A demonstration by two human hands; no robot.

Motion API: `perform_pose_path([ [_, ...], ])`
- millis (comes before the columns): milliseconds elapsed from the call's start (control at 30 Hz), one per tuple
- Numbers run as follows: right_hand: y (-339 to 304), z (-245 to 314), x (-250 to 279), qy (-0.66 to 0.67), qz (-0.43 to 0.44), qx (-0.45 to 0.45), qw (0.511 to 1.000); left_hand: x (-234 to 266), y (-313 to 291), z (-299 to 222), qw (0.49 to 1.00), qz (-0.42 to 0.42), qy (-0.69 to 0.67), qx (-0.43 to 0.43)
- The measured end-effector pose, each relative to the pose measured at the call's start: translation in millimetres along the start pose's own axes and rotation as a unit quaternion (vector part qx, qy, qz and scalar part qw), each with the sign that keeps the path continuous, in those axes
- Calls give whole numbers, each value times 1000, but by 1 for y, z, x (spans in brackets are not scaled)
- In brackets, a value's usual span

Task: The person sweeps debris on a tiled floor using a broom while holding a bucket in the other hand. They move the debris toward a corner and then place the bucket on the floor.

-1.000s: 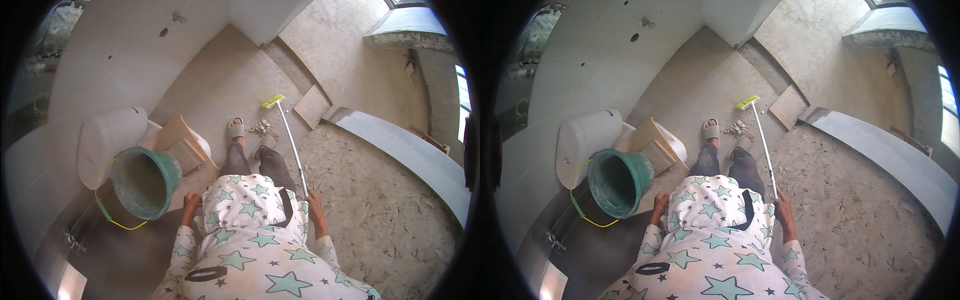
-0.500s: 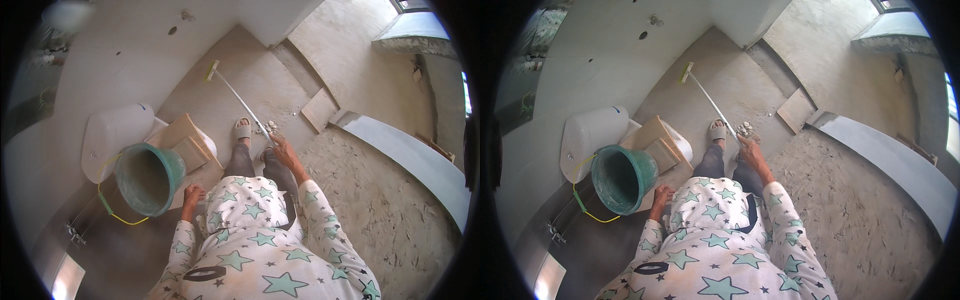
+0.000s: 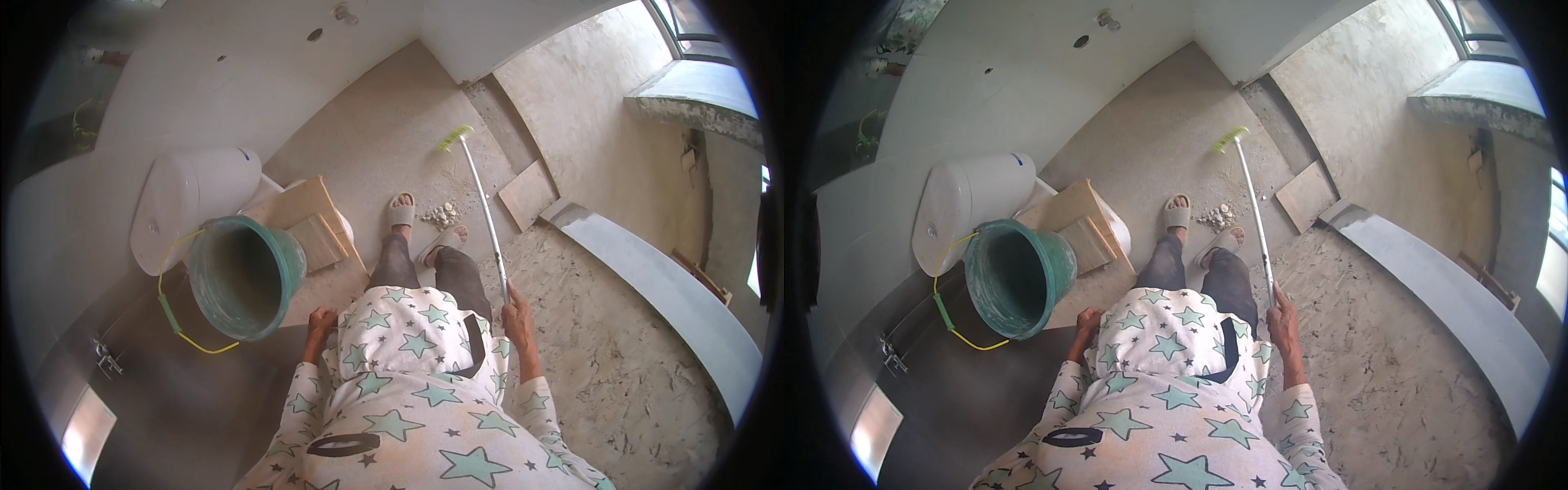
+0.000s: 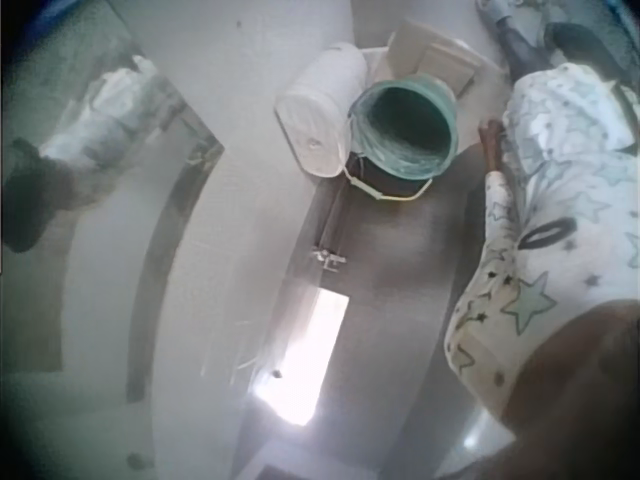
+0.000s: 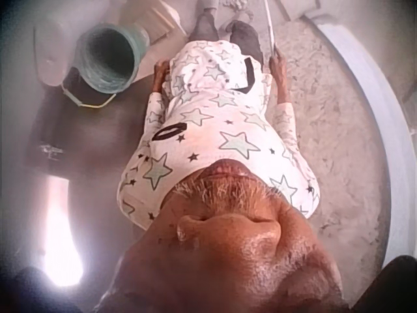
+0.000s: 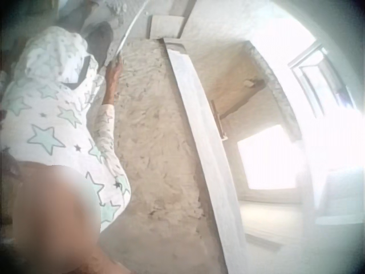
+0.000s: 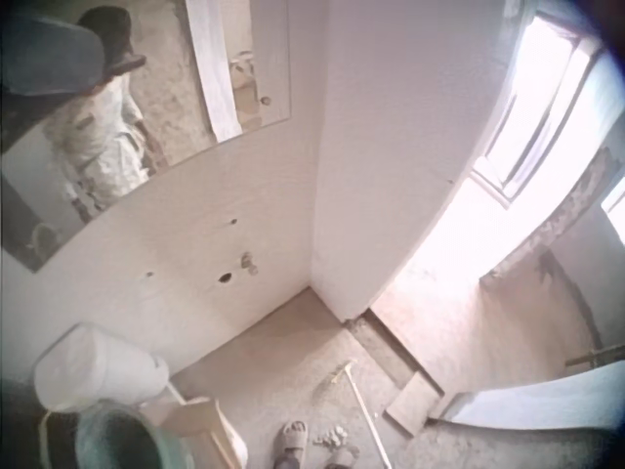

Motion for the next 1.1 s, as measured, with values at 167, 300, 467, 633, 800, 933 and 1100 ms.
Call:
perform_pose_path([
  [167, 63, 73, -30, 66, 87, 35, 993, 4, 11, 6, 999, 15, -15, -25],
  [300, 129, 94, -72, 57, 75, 85, 992, 15, 21, 18, 998, -5, -61, 16],
  [467, 100, 40, -41, -26, 33, 62, 997, 21, 20, 32, 998, -11, -50, 24],
  [633, 4, -6, 19, 0, 11, -57, 998, 6, 13, 33, 997, 25, -77, -19],
  [800, -23, 7, 43, -106, 36, 33, 993, -7, 4, 10, 998, 25, -46, -21],
  [933, 2, 48, 15, -147, 103, 93, 979, -3, 13, 10, 999, 16, -16, -46],
  [1100, 75, 72, -100, -177, 167, 250, 937, 7, 8, 16, 999, -2, -36, 4],
])
Point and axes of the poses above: each hand's wrist, its own y-axis towards the middle knuckle, its own x-axis out of the back of the hand, z = x × y, the point moved 3 cm from there along y, towards the middle knuckle, and after that the axes turned 8 degrees about -z, right-handed, at the moved point
